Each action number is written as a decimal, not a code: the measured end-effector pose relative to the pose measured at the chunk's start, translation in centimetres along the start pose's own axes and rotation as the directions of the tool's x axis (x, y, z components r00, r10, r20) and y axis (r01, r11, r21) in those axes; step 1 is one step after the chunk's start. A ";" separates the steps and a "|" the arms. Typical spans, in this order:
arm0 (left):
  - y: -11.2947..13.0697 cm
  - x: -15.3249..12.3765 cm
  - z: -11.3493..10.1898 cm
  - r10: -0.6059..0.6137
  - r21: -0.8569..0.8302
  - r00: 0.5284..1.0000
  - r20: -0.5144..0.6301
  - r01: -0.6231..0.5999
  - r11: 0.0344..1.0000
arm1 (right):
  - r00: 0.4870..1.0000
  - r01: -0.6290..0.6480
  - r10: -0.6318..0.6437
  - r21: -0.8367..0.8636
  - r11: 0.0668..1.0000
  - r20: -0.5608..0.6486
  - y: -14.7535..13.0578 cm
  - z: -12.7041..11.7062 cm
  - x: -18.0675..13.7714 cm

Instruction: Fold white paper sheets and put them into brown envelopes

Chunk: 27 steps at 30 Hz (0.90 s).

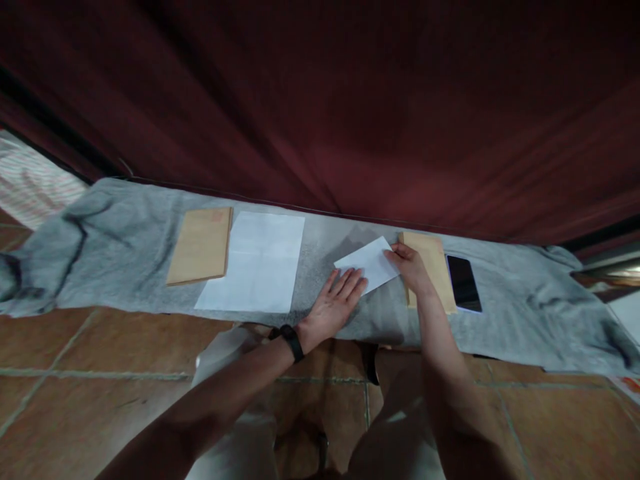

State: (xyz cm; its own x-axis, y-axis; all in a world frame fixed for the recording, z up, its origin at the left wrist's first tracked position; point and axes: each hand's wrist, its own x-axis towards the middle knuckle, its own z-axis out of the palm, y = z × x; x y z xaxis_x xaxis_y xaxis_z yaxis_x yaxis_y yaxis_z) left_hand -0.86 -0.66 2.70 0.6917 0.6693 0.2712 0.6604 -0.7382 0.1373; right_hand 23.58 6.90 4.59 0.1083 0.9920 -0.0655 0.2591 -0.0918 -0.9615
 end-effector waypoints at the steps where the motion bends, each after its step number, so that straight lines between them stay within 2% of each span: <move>1: -0.3 0.1 -0.2 -0.002 -0.011 1.000 -0.006 0.002 1.000 | 0.999 -0.035 0.034 0.057 0.998 0.021 -0.1 -0.2 -0.3; 3: -0.9 0.4 -0.6 -0.018 -0.065 1.000 -0.008 0.017 0.998 | 0.993 -0.093 0.084 0.115 0.989 0.080 -0.3 -0.4 -1.1; 5: -1.4 0.7 -1.1 -0.078 -0.193 0.997 -0.009 0.075 0.978 | 0.988 -0.126 0.112 0.141 0.982 0.107 -0.8 -0.4 -1.8; 7: -2.0 1.1 -1.4 -0.254 -0.396 0.967 -0.016 0.227 0.890 | 0.986 -0.143 0.126 0.174 0.974 0.109 -1.3 -0.5 -2.3; 8: -2.3 1.3 -1.5 -0.375 -0.520 0.927 -0.011 0.315 0.794 | 0.985 -0.155 0.135 0.192 0.969 0.112 -1.5 -0.5 -2.5; 10: -3.1 1.7 -1.4 -0.588 -0.756 0.808 0.046 0.413 0.508 | 0.978 -0.183 0.155 0.212 0.960 0.139 -1.8 -0.4 -2.7; 12: -4.0 2.1 -0.9 -0.672 -0.891 0.726 0.145 0.391 0.231 | 0.975 -0.181 0.152 0.186 0.966 0.160 -1.8 -0.3 -2.7; 13: -4.4 2.2 -0.6 -0.679 -0.918 0.711 0.185 0.372 0.140 | 0.976 -0.165 0.138 0.152 0.974 0.170 -1.7 -0.1 -2.8; 14: -4.8 2.3 -0.3 -0.678 -0.925 0.703 0.215 0.370 0.091 | 0.975 -0.146 0.124 0.111 0.983 0.185 -1.6 0.1 -2.8; 15: -5.2 2.4 0.0 -0.674 -0.920 0.701 0.233 0.384 0.082 | 0.972 -0.135 0.118 0.068 0.989 0.204 -1.4 0.3 -2.8; 17: -5.7 2.6 0.3 -0.669 -0.879 0.706 0.235 0.448 0.164 | 0.959 -0.143 0.140 -0.007 0.990 0.245 -1.1 0.7 -2.9; 19: -5.9 2.6 0.3 -0.668 -0.771 0.713 0.212 0.542 0.334 | 0.942 -0.184 0.195 -0.064 0.981 0.272 -0.7 1.0 -3.1; 22: -5.6 2.3 -0.2 -0.678 -0.492 0.708 0.197 0.670 0.557 | 0.925 -0.175 0.234 -0.209 0.962 0.301 -0.2 1.0 -3.7; 24: -5.2 2.1 -0.4 -0.670 -0.336 0.707 0.228 0.703 0.627 | 0.918 -0.126 0.248 -0.366 0.922 0.309 0.0 0.9 -4.2; 27: -4.7 1.8 -0.7 -0.648 -0.215 0.711 0.273 0.702 0.679 | 0.917 -0.057 0.277 -0.593 0.803 0.287 0.1 0.8 -4.8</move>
State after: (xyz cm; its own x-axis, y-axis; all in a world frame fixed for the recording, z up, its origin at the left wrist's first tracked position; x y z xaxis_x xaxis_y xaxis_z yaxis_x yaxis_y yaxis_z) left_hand -2.94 3.97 3.16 0.1436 0.9772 -0.1563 0.8712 -0.0499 0.4884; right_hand 22.31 2.19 4.57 -0.1046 0.9090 -0.4035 0.7706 -0.1824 -0.6106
